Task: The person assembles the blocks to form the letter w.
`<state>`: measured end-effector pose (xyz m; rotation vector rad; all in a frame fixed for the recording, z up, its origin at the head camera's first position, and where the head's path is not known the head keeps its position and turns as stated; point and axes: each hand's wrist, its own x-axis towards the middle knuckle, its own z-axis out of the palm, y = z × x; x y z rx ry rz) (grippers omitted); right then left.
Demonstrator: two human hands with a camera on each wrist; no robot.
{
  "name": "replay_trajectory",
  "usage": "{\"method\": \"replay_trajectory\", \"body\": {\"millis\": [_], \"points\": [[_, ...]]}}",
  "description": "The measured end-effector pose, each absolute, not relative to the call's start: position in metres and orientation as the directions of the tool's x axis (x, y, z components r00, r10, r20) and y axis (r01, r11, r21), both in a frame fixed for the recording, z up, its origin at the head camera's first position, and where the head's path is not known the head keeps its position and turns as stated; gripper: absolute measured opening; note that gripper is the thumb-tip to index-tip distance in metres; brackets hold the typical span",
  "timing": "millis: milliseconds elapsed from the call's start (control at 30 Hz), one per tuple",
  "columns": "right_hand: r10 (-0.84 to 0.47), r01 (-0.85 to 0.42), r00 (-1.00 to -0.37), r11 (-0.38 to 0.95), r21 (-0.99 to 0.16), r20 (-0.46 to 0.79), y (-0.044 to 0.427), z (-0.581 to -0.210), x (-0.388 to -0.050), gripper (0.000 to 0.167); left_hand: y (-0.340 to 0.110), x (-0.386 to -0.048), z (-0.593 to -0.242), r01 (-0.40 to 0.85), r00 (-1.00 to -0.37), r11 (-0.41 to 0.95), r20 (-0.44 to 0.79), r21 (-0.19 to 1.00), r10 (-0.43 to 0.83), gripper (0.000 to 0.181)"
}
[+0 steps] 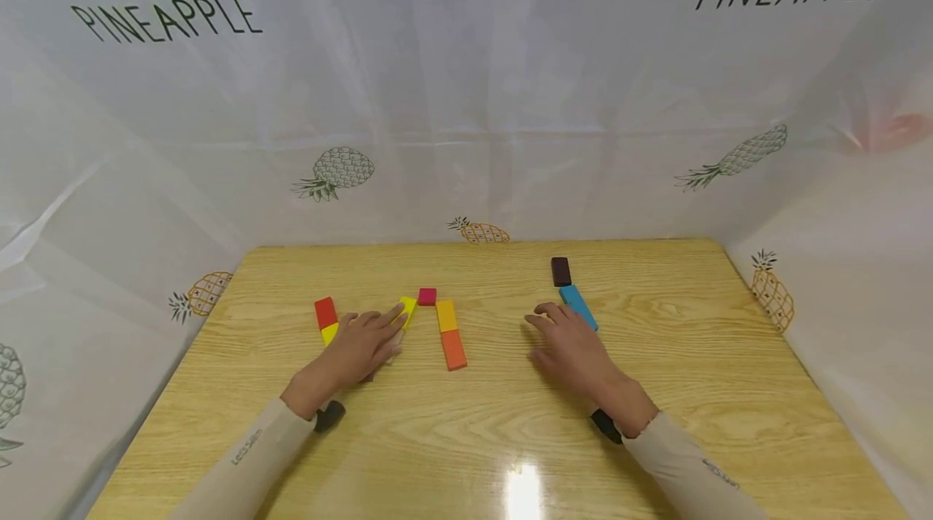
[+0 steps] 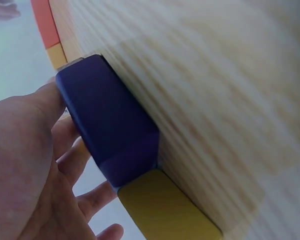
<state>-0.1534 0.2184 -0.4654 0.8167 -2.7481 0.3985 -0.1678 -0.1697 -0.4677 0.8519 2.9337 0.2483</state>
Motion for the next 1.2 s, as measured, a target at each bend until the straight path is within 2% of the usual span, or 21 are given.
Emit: {"method": "replay_trajectory", "body": {"millis": [333, 867, 1067, 1200], "points": [[-0.427, -0.495, -0.853, 0.845, -0.202, 0.301, 0.247, -0.469, -0.147, 0.05, -0.169, -0.169, -0.469, 0.539, -0.836, 0.829, -0.024, 0.15, 0.548, 0.056], [-0.424, -0.482, -0.86, 0.857, -0.181, 0.285, 0.258, -0.475, -0.148, 0.041, -0.167, -0.174, -0.465, 0.583, -0.81, 0.798, 0.038, 0.154, 0.585, 0.052], [-0.427, -0.488, -0.857, 0.852, -0.188, 0.29, 0.258, -0.474, -0.148, 0.039, -0.146, -0.172, -0.459, 0.575, -0.814, 0.791, 0.053, 0.21, 0.578, 0.049], [-0.433, -0.504, -0.842, 0.845, -0.182, 0.322, 0.257, -0.473, -0.148, 0.036, -0.125, -0.168, -0.457, 0.571, -0.818, 0.801, 0.044, 0.179, 0.573, 0.051]]}}
